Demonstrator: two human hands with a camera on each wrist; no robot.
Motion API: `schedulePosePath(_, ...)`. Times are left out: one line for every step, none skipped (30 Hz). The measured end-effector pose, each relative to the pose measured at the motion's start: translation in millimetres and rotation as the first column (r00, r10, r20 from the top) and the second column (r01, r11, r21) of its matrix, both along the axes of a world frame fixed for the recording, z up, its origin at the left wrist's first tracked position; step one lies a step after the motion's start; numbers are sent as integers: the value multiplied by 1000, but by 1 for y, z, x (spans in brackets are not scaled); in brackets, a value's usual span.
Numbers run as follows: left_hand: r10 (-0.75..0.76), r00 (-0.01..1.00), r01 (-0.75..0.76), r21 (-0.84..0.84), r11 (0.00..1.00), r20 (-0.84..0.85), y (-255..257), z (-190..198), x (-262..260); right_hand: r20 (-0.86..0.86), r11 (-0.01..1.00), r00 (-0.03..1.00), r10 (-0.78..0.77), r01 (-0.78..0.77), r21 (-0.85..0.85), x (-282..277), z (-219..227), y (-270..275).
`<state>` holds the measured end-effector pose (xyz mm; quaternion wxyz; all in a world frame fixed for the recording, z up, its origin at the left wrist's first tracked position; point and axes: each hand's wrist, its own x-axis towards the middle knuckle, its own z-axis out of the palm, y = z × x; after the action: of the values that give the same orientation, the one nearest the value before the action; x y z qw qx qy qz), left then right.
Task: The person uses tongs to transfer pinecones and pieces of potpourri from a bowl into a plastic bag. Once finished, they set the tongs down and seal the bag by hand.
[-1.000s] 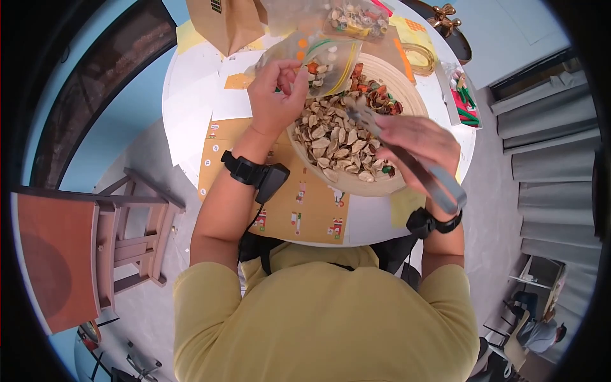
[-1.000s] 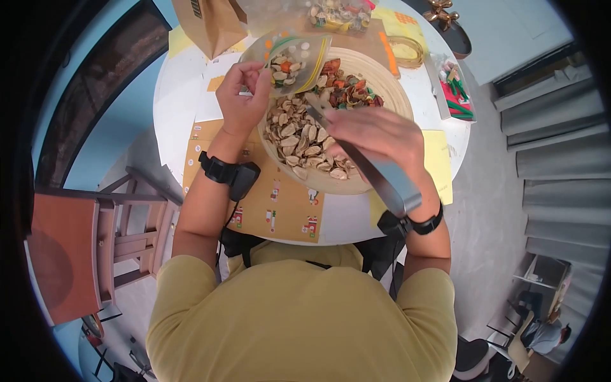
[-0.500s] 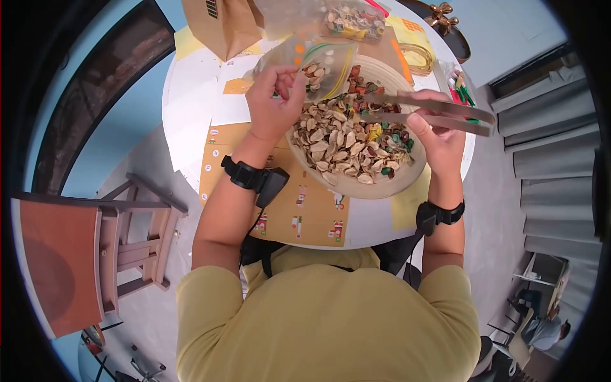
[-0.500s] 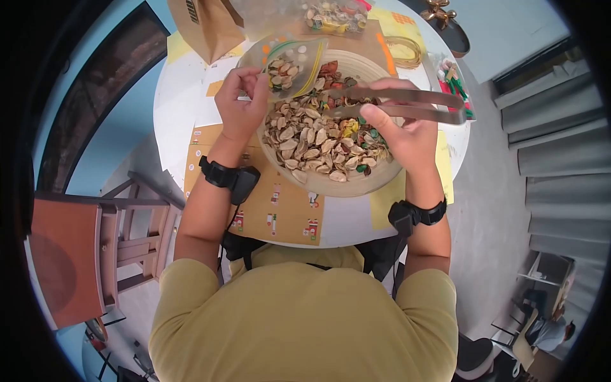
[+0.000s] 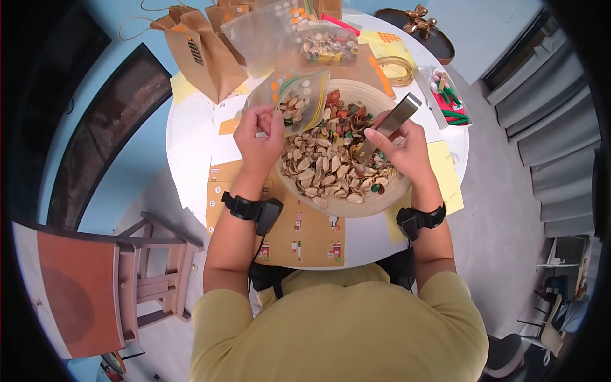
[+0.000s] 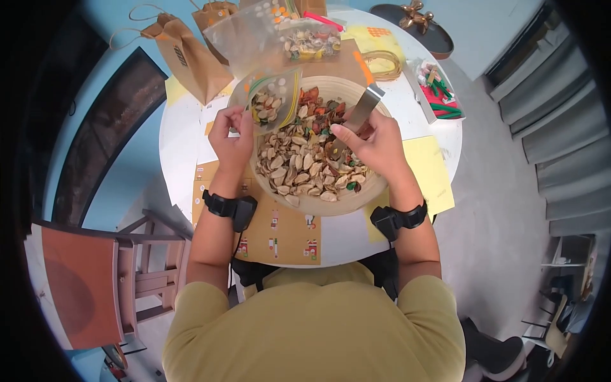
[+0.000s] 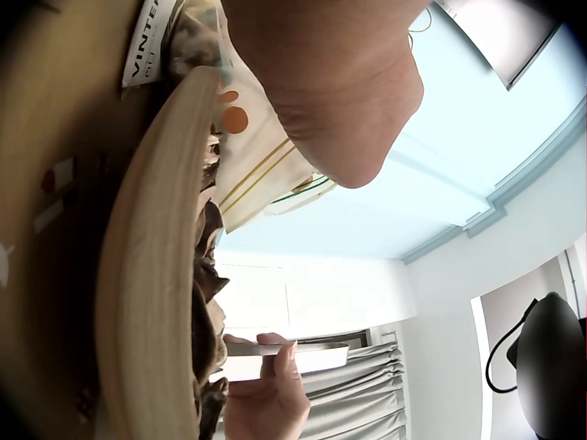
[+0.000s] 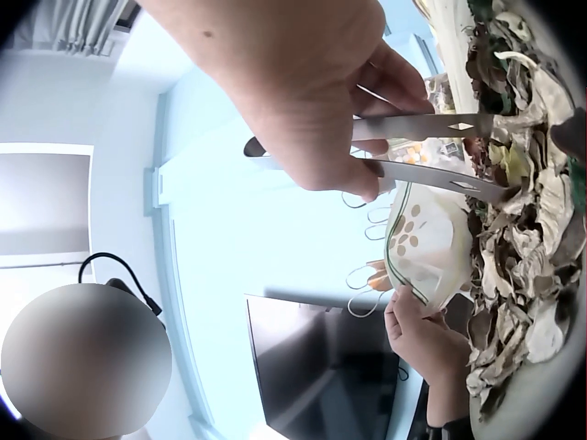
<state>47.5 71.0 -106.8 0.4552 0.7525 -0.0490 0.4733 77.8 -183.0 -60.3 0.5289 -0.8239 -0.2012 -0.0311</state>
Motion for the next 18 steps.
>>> schedulePosePath(1,1000,-1,-9,1000,-10,-1,0,0,2,1000,1000,-5,5,4,0,1,1)
schedulePosePath(-5,1000,4,-7,1000,-10,-1,0,-1,-11,999,1000,27,-27,24,-1,1,0)
schedulePosePath(7,1000,-7,-5,1000,-13,-2,0,-1,-24,997,998,60,-59,42,-1,1,-1)
schedulePosePath(20,1000,-20,-3,1000,-16,-2,1,-1,-24,998,998,57,-55,43,1,-2,-3)
schedulePosePath(18,1000,-18,-2,1000,-17,-2,1,-1,-24,995,996,89,-87,52,2,-5,-4)
schedulePosePath(15,1000,-15,-3,1000,-16,-2,1,-1,-24,991,992,121,-120,63,4,-8,-5)
schedulePosePath(12,1000,-12,-5,1000,-15,-1,0,-1,-26,991,992,121,-119,63,4,-9,-5)
schedulePosePath(10,1000,-10,-4,1000,-18,-1,0,-1,-68,986,985,161,-157,62,5,-10,-6)
schedulePosePath(13,1000,-13,-6,1000,-26,-1,0,-1,-109,979,974,200,-194,62,5,-11,-7)
schedulePosePath(15,999,-15,-8,1000,-34,-1,0,-1,-112,980,974,197,-191,62,5,-10,-8)
schedulePosePath(13,999,-13,-9,1000,-36,-1,0,-1,-117,979,973,202,-200,25,5,-9,-9)
schedulePosePath(13,999,-13,-5,1000,-32,-1,-1,0,-121,978,971,206,-209,-13,5,-9,-9)
schedulePosePath(12,1000,-12,0,1000,-28,-1,-2,0,-123,978,971,206,-209,-13,6,-11,-11)
schedulePosePath(12,1000,-12,-1,1000,-28,-1,-1,-1,-132,976,968,214,-217,-6,9,-14,-13)
schedulePosePath(4,998,-3,7,1000,-58,-1,0,-3,-141,975,965,222,-224,0,10,-16,-15)
schedulePosePath(-4,996,6,16,1000,-87,-1,0,-3,-142,975,965,220,-223,-1,11,-17,-16)
schedulePosePath(-5,996,7,14,1000,-88,-1,-1,-3,-108,976,970,218,-219,0,11,-17,-16)
schedulePosePath(-6,996,7,14,1000,-88,-1,-2,-3,-73,976,974,215,-216,1,12,-17,-16)
